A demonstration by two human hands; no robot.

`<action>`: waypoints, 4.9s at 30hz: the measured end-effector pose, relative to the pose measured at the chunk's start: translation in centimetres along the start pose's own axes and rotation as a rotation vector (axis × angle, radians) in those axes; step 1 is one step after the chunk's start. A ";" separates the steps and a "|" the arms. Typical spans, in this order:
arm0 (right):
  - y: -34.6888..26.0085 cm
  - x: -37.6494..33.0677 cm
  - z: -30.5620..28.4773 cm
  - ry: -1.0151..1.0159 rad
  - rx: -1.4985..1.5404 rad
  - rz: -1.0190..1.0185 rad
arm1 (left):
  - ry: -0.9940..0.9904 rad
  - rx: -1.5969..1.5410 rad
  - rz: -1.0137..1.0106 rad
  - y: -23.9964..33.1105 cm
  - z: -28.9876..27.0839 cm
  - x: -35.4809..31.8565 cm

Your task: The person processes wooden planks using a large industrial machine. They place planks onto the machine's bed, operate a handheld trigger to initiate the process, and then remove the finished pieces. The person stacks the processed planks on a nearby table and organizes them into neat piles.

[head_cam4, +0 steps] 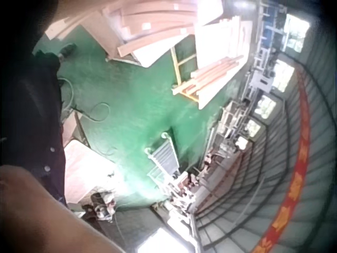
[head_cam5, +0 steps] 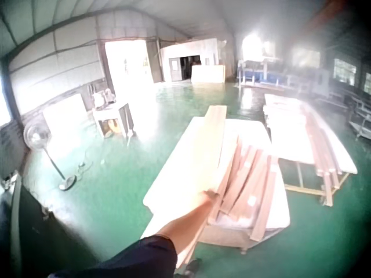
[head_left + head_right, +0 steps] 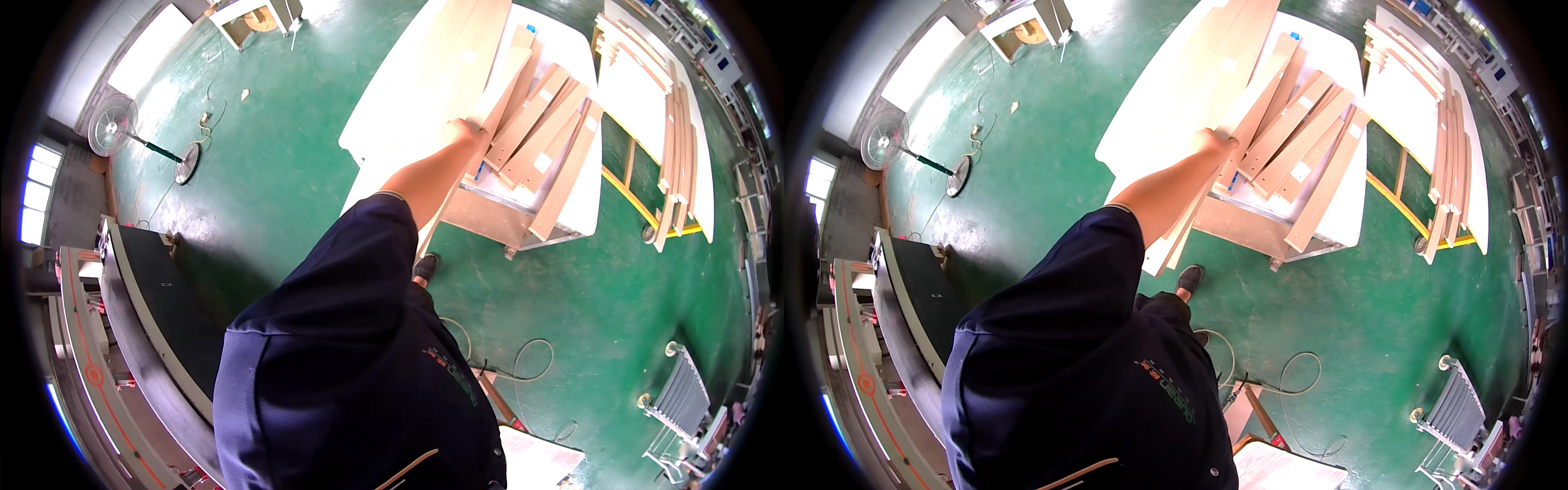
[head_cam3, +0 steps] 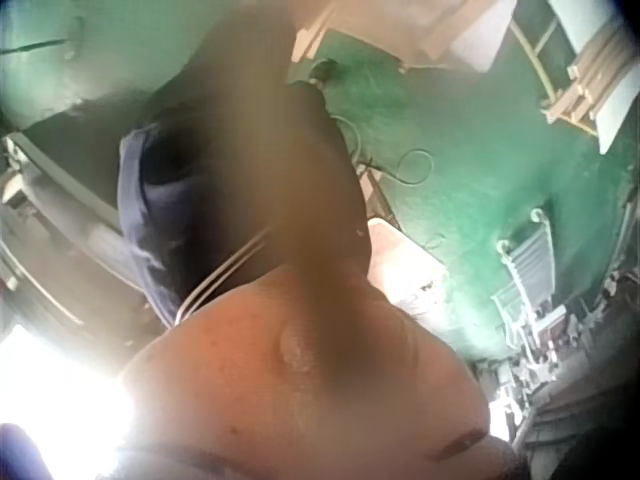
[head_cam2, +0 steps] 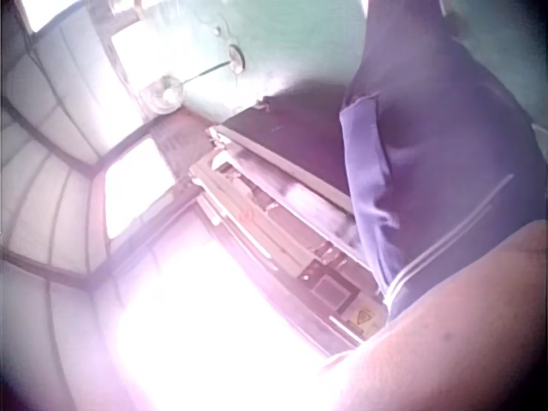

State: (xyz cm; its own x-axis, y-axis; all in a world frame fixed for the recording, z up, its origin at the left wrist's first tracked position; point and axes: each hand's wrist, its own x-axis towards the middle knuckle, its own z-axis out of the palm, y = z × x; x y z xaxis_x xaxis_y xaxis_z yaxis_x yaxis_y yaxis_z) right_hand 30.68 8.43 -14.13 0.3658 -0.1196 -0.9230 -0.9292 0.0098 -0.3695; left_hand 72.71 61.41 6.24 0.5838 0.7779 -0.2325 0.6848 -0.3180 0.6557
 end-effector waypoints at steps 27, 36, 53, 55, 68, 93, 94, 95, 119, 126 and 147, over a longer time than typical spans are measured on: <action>-13.4 -2.9 6.8 0.134 -0.064 0.056 | 0.096 0.371 0.103 11.5 13.9 14.0; -14.5 -2.0 7.9 0.145 -0.075 0.056 | 0.072 0.203 0.012 11.6 13.9 15.5; -17.1 1.0 11.2 0.117 -0.066 0.034 | 0.175 -0.077 0.239 -5.8 0.4 22.3; -17.6 1.4 11.7 0.109 -0.079 0.028 | 0.373 0.310 0.014 -11.2 -2.9 23.2; -18.2 2.4 14.3 0.089 -0.105 -0.019 | -0.001 0.267 -0.187 -13.9 -8.5 22.6; 0.1 2.4 3.8 -0.054 -0.010 -0.289 | -0.696 -1.126 -0.077 -13.2 -13.9 0.8; -2.6 -1.2 5.6 0.000 -0.166 -0.275 | -0.683 -1.150 -0.061 -14.1 -14.8 -0.6; -2.5 -2.6 5.8 0.060 -0.268 -0.321 | -0.695 -1.187 -0.055 -14.1 -15.0 -1.7; 18.7 -7.3 2.3 0.143 -0.275 -0.232 | -0.670 -1.147 -0.064 -23.4 -21.2 -20.6; 20.9 -13.3 9.6 0.220 0.153 -0.038 | -0.800 -1.033 -0.245 -29.0 -19.8 -22.7; 37.8 -20.6 16.0 0.309 0.251 -0.165 | -0.949 -0.668 -0.137 -41.6 -12.3 -20.8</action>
State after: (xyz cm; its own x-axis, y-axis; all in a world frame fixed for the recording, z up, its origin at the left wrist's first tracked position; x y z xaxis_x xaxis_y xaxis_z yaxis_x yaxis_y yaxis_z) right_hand -11.10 27.15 -10.82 0.4401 -0.4309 -0.7878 -0.8037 0.2023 -0.5596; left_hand 26.75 65.16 -7.38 0.8079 -0.0233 -0.5888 0.5666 0.3056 0.7652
